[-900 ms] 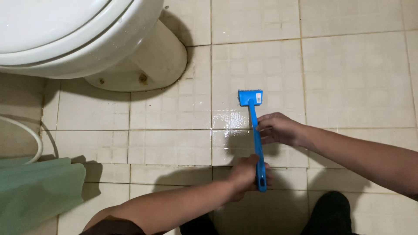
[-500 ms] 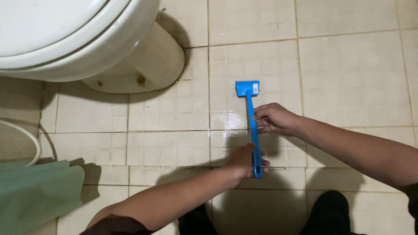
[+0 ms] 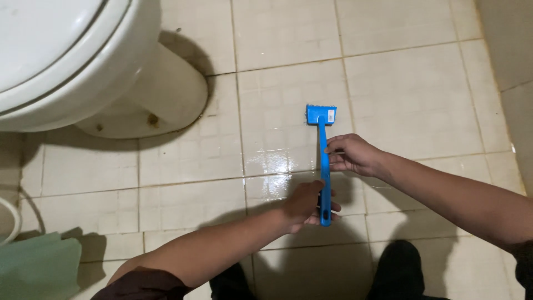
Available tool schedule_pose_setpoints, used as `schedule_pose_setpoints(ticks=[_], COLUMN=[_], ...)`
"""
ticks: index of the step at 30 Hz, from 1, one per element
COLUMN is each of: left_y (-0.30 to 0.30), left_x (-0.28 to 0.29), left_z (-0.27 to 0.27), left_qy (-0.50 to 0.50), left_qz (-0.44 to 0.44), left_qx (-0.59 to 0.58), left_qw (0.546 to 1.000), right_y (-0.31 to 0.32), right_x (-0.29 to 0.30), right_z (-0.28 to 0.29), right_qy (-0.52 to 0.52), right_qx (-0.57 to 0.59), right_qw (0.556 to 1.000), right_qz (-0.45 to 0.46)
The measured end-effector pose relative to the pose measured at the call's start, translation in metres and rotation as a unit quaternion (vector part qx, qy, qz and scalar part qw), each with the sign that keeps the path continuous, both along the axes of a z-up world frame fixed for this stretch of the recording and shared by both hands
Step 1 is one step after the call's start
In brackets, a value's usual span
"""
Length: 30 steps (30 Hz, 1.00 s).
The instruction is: The person uses a blue scrub brush to clean the grout lines on a tiled bathroom floor. They scrub back and forth along the seams near the toilet and then move to scrub the corner of the shower area.
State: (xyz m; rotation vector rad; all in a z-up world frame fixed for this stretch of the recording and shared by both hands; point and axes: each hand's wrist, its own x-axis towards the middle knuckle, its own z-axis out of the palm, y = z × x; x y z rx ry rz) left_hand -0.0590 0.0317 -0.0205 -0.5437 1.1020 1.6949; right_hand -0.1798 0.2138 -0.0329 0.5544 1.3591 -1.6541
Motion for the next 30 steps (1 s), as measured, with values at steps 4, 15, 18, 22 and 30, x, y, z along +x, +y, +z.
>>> schedule_pose_setpoints(ticks=[4,15,18,22,30], left_y=[0.024,0.057,0.054,0.044,0.003], left_x=[-0.006,-0.011,-0.01,-0.006,0.009], left_z=[0.0,-0.002,-0.005,-0.005,-0.002], left_qy=[0.002,0.009,0.005,-0.001,-0.003], left_qz=[-0.021,-0.04,-0.029,-0.01,0.028], left_qx=[0.004,0.0,-0.004,-0.007,-0.016], left_qw=[1.0,0.999,1.0,1.0,0.999], right_y=[0.031,0.061,0.06,0.043,-0.01], right_x=[0.001,0.004,0.002,0.001,-0.001], right_z=[-0.008,-0.005,-0.012,0.0,-0.001], right_qy=[0.009,0.023,0.028,0.024,0.011], right_qx=[-0.013,-0.006,-0.02,-0.011,-0.003], right_qw=[1.0,0.999,0.999,1.0,1.0], right_qz=[-0.023,-0.042,-0.039,-0.015,0.021])
